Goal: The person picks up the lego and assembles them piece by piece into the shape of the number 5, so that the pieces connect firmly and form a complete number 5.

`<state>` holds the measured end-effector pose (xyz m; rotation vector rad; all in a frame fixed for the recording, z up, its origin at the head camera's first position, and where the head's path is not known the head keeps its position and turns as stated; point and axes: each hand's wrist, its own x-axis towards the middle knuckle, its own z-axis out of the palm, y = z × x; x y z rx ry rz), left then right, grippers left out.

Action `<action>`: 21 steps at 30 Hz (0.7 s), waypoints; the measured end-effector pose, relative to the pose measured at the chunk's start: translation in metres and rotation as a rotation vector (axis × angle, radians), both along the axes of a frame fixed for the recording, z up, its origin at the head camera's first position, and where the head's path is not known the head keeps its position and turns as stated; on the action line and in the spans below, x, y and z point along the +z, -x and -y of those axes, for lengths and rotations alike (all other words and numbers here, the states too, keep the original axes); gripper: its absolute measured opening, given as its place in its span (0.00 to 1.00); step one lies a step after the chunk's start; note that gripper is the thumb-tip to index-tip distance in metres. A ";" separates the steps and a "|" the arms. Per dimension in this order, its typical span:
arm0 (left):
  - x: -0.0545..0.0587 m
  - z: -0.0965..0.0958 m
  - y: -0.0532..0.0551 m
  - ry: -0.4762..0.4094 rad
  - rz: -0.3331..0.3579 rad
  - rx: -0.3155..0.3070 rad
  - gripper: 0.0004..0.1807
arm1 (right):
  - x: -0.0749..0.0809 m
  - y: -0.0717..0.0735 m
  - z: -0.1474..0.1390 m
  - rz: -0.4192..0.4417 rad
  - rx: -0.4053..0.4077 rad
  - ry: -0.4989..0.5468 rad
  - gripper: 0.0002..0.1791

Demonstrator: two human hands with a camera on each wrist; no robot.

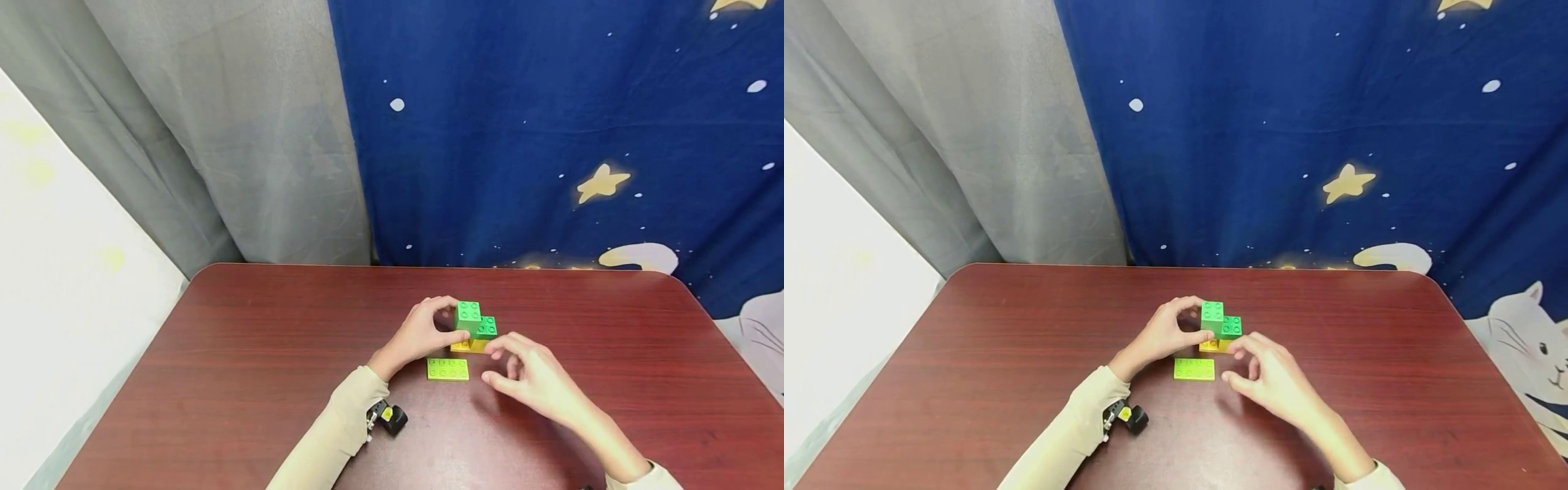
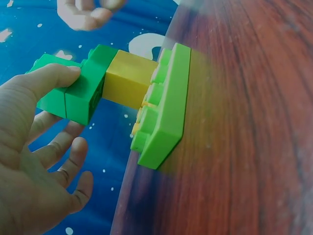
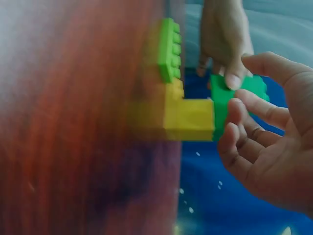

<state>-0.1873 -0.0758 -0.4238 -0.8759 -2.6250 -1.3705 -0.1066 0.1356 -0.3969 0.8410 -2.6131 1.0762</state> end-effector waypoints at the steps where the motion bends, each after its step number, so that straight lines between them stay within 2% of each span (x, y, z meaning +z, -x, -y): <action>1: 0.000 0.000 0.000 0.004 0.004 0.003 0.22 | -0.003 0.000 0.003 0.010 0.020 -0.017 0.16; 4: 0.001 0.000 0.000 0.009 0.016 0.008 0.22 | -0.011 0.000 0.010 0.028 0.051 -0.091 0.16; 7: 0.001 0.000 0.001 0.005 0.018 0.002 0.22 | -0.015 0.001 0.017 0.040 0.039 -0.154 0.17; 12: 0.002 0.000 0.001 -0.016 0.000 -0.011 0.22 | -0.017 0.002 0.024 0.052 -0.003 -0.189 0.18; 21: 0.002 0.001 0.001 -0.025 0.031 -0.014 0.21 | -0.022 0.007 0.031 0.044 -0.047 -0.262 0.21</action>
